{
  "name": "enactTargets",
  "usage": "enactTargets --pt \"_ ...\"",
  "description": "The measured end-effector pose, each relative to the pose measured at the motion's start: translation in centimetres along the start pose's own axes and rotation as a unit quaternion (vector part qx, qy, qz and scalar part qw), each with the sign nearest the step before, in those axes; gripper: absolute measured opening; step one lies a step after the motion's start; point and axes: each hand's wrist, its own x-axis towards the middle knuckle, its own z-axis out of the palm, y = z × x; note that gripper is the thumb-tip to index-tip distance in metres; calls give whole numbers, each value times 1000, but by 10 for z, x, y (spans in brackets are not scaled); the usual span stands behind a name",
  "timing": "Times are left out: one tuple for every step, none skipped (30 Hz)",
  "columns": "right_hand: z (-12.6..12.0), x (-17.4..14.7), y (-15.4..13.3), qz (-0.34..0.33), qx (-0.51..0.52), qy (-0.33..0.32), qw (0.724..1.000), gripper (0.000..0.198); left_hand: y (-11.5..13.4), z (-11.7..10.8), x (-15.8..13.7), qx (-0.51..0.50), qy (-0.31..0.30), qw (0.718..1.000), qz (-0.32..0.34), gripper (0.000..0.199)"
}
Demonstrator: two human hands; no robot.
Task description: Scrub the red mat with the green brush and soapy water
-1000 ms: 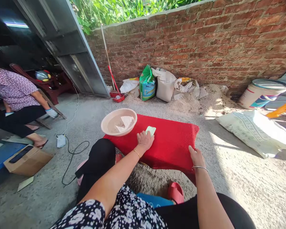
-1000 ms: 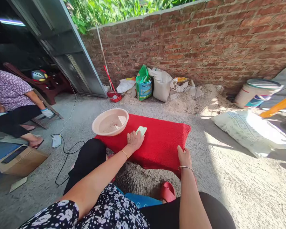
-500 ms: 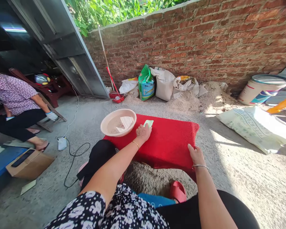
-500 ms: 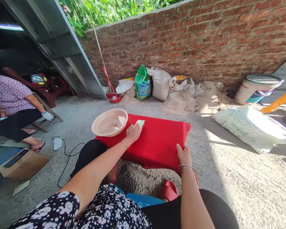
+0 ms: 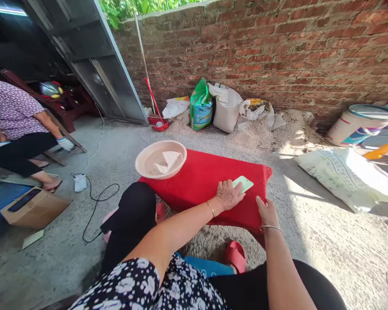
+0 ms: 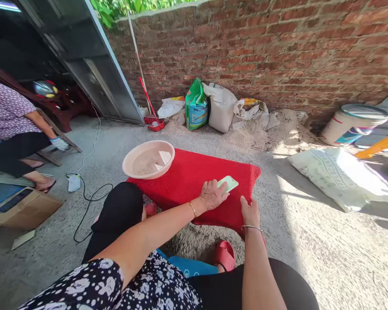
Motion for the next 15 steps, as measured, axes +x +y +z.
enactTargets --pt "0 -1 -1 9 -4 2 1000 73 -11 -4 0 5 0 1000 -22 55" --pt "0 -2 -3 15 -5 3 1000 72 -26 -8 1 12 -3 998 -56 55" --pt "0 -3 -5 14 -4 4 1000 72 -44 -14 3 22 -9 995 -99 54" --pt "-1 -5 -8 13 -1 4 1000 72 -63 -19 4 33 -13 989 -144 54" --pt "-1 -6 -10 13 2 3 1000 72 -82 -25 5 46 -14 981 -187 53" --pt "-1 -6 -12 15 5 0 1000 72 -100 -30 6 57 -15 972 -228 53" --pt "-1 -7 -13 16 7 -2 1000 72 -114 -35 7 65 -16 964 -258 52" --pt "-1 -7 -14 19 8 -4 1000 73 -125 -38 7 71 -16 957 -279 52" --pt "-1 -7 -14 22 8 -5 1000 73 -130 -39 7 73 -17 954 -291 52" --pt "-1 -7 -14 24 8 -7 1000 74 -131 -39 7 73 -18 953 -292 52" --pt "-1 -6 -13 24 7 -8 1000 75 -126 -37 7 71 -19 955 -288 52" --pt "-1 -6 -12 24 6 -8 1000 75 -116 -33 7 68 -20 957 -280 51" --pt "-1 -6 -11 22 6 -7 1000 76 -102 -28 7 62 -21 962 -265 51" --pt "-1 -7 -10 20 6 -6 1000 77 -84 -22 7 55 -22 969 -240 52" --pt "-1 -7 -10 17 6 -7 1000 77 -64 -16 6 46 -22 977 -207 52"
